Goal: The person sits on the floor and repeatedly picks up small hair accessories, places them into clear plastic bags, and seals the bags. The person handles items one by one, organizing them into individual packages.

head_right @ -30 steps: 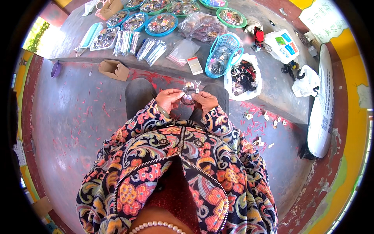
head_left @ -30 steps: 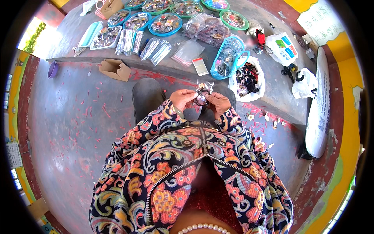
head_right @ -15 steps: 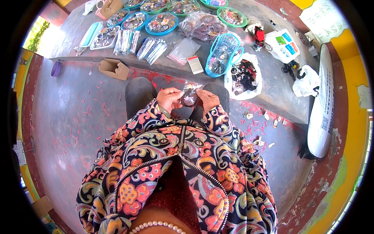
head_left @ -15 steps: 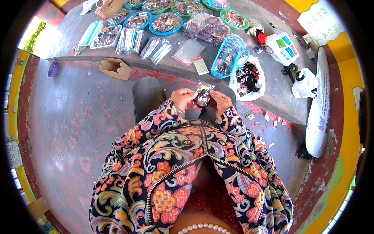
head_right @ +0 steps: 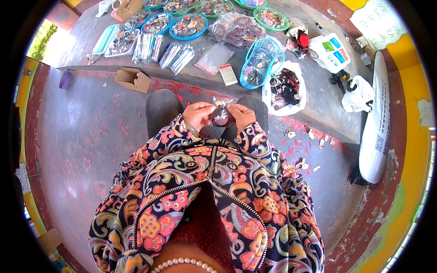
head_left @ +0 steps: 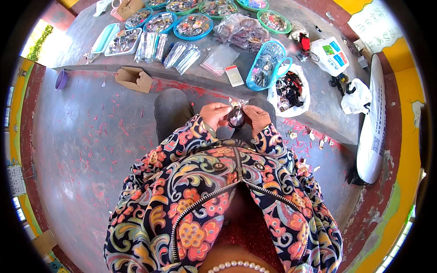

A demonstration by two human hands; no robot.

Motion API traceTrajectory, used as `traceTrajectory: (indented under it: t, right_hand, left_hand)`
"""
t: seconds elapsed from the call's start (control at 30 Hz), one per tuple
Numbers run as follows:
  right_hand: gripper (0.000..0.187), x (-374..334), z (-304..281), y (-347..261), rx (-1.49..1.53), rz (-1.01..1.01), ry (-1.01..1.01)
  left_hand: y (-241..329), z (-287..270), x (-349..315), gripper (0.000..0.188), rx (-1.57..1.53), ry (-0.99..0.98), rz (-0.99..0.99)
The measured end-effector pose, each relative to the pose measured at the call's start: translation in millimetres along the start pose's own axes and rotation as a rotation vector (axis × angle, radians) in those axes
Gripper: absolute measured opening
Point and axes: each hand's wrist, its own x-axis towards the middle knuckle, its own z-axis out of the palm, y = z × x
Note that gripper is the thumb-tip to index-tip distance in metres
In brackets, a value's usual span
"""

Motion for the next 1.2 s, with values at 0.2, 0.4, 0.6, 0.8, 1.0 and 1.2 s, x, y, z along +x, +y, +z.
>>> traceTrajectory:
  t: [0.2, 0.4, 0.6, 0.8, 1.0, 1.2]
  right_hand:
    - [0.020, 1, -6, 0, -0.021, -0.008, -0.029]
    - [0.018, 2, -3, 2, -0.007, -0.084, 0.104]
    - [0.016, 6, -8, 5, 0.003, -0.089, 0.096]
    - [0.018, 1, -1, 2, -0.005, -0.038, 0.025]
    - [0.023, -2, 2, -1, -0.010, 0.021, -0.013]
    - [0.024, 0, -1, 1, -0.053, 0.034, -0.034]
  left_hand:
    - [-2, 4, 1, 0.012, 0.084, 0.014, 0.071]
    - [-10, 1, 4, 0.014, 0.144, -0.004, 0.178]
    - [-2, 8, 0, 0.015, 0.065, -0.023, 0.038]
    - [3, 9, -5, 0.018, 0.077, -0.051, -0.024]
    - [3, 6, -2, 0.019, 0.075, 0.008, -0.045]
    - [7, 7, -4, 0.022, 0.094, 0.049, -0.043]
